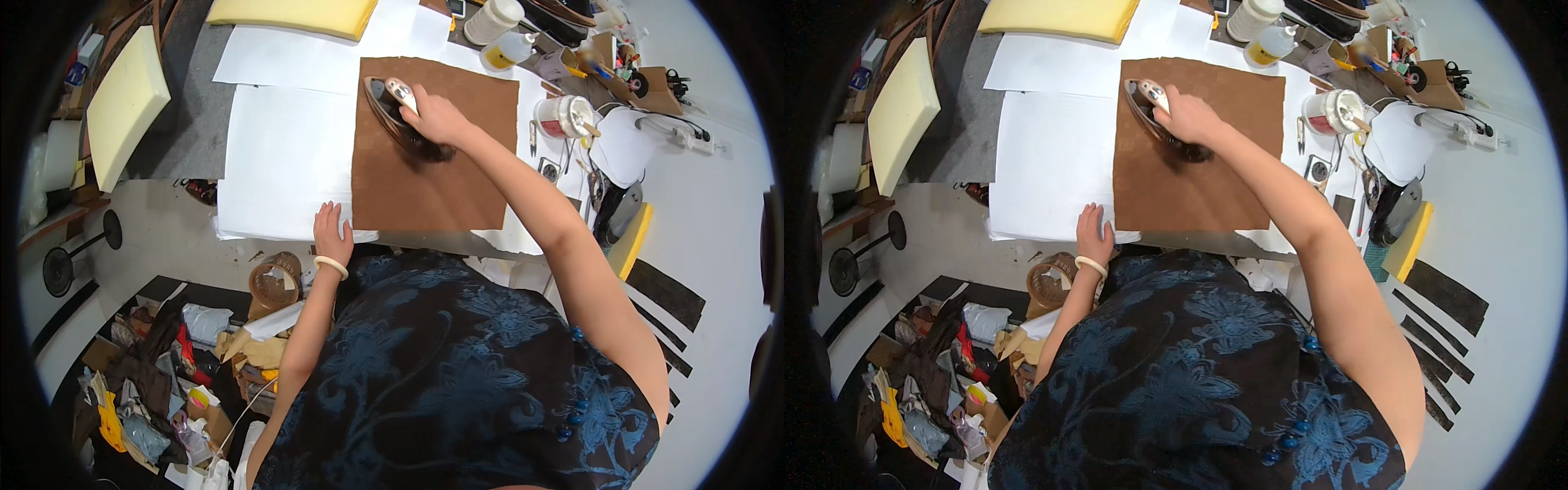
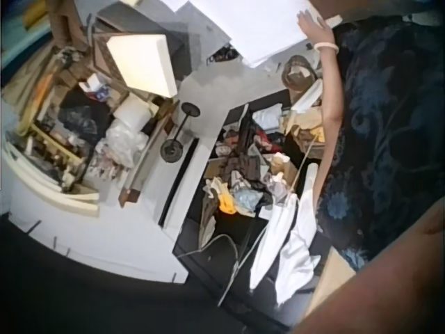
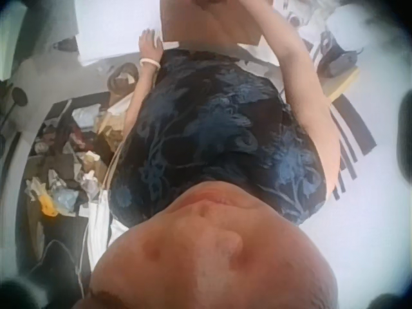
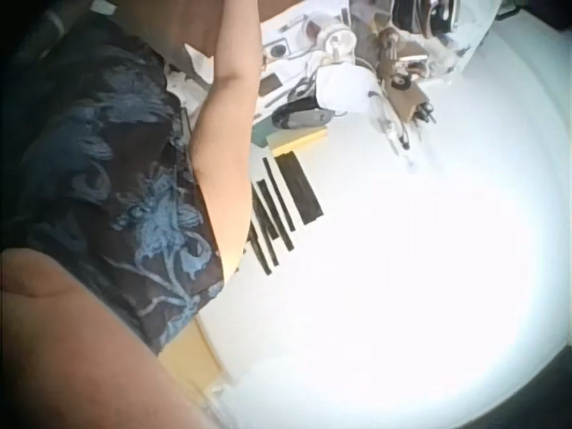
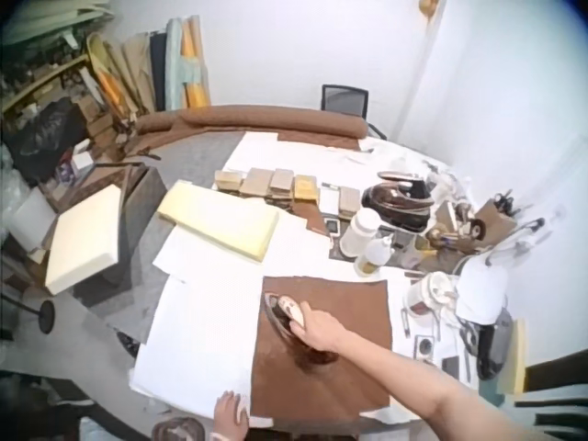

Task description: The person irons a brown fabric piece on a table. They place a rectangular foam pad onto the fabric and apply glue to the edges of the foam using a brush. The person then folds the fabric over the foam to encase it, forming a cushion.

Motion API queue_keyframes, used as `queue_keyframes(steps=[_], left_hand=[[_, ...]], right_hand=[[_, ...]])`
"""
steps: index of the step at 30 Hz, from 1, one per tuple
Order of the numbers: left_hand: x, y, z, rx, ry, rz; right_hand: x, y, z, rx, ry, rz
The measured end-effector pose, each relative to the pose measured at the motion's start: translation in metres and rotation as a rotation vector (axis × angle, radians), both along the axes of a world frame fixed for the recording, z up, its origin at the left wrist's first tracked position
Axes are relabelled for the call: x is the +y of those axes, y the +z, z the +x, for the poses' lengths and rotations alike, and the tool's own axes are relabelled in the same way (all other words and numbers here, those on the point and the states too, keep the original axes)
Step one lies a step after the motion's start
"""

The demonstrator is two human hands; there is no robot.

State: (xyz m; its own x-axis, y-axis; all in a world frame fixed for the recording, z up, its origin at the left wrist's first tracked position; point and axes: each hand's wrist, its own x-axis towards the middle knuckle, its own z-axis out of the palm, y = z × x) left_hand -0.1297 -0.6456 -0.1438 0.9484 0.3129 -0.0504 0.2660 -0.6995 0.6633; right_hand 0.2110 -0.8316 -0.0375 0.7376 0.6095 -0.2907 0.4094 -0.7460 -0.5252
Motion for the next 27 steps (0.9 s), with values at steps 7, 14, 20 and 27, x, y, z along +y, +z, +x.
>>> queue_keyframes(steps=[7, 14, 20, 27], left_hand=[[0.032, 0.012, -0.002, -0.059, 0.111, 0.016], [0.046, 0.017, -0.003, -0.045, 0.082, -0.008], [0.047, 0.009, -0.001, -0.045, 0.069, -0.043], [0.047, 0.012, 0.011, -0.061, 0.021, -0.049]], right_hand=[[0.037, -0.02, -0.137, 0.135, -0.349, 0.319], [0.03, -0.008, -0.169, 0.204, -0.244, 0.213], [0.02, -0.016, -0.208, 0.155, -0.43, 0.251], [0.045, -0.019, -0.229, 0.222, -0.324, 0.311]])
